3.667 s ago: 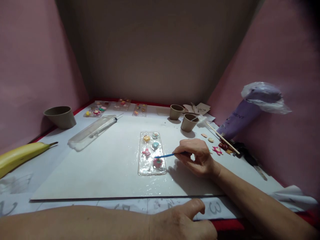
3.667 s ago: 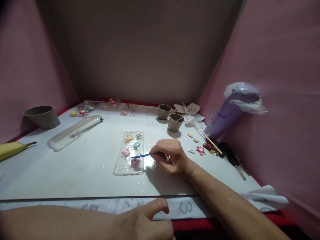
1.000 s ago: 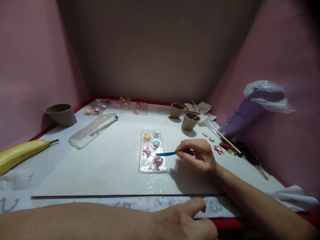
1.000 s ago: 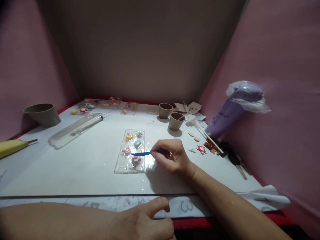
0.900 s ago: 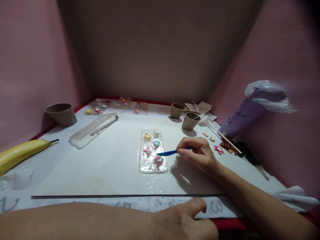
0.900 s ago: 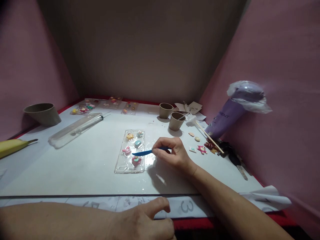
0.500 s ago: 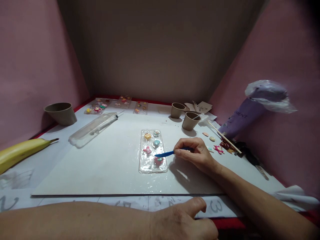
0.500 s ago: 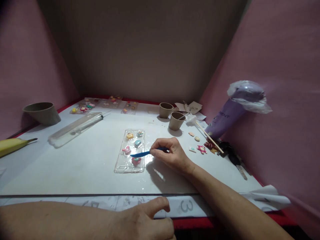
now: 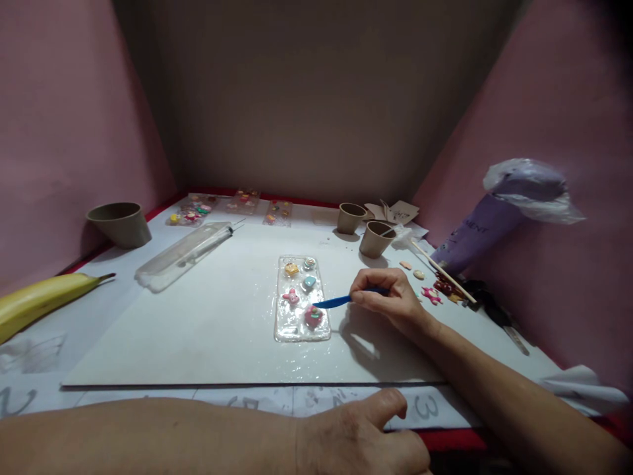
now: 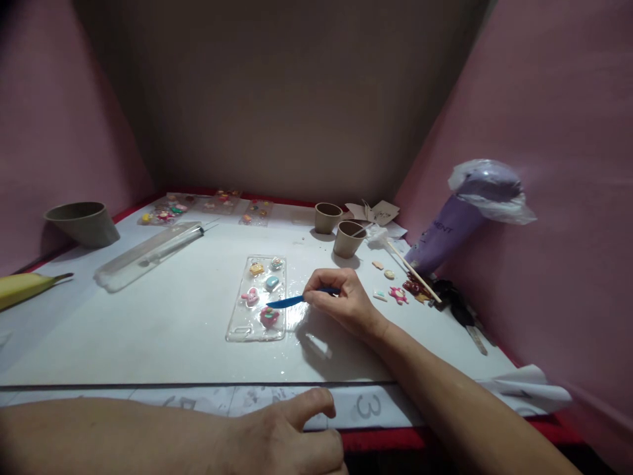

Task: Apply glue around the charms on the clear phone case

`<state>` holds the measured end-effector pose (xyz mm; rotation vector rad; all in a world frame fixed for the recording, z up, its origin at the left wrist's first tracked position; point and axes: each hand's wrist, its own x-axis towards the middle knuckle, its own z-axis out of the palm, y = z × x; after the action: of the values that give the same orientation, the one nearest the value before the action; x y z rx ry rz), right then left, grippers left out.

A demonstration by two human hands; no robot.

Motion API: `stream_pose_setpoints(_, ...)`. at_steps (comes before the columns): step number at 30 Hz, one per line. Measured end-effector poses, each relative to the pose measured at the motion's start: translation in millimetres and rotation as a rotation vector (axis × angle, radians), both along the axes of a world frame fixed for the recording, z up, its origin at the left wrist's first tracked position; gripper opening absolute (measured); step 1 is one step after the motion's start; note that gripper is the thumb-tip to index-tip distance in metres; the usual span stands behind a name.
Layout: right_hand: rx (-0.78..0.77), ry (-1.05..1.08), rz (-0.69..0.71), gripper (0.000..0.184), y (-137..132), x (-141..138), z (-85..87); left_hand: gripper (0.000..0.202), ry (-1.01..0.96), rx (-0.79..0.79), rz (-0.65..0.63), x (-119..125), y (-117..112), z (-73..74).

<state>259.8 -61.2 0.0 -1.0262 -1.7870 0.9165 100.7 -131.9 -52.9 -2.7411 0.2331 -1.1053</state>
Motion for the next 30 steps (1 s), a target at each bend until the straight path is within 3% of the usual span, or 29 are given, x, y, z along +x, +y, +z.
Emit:
stream_pose_setpoints(16,0.079,0.095,0.040,0.011,3.4,0.6,-8.3,0.024,-0.028,-0.026,-0.015,0.3,-0.1,0.5)
stream_pose_setpoints(30,-0.049,0.258,0.148,0.008,9.1,-0.5,-8.2,0.027,0.005,-0.033,-0.024,-1.1,-1.1,3.2)
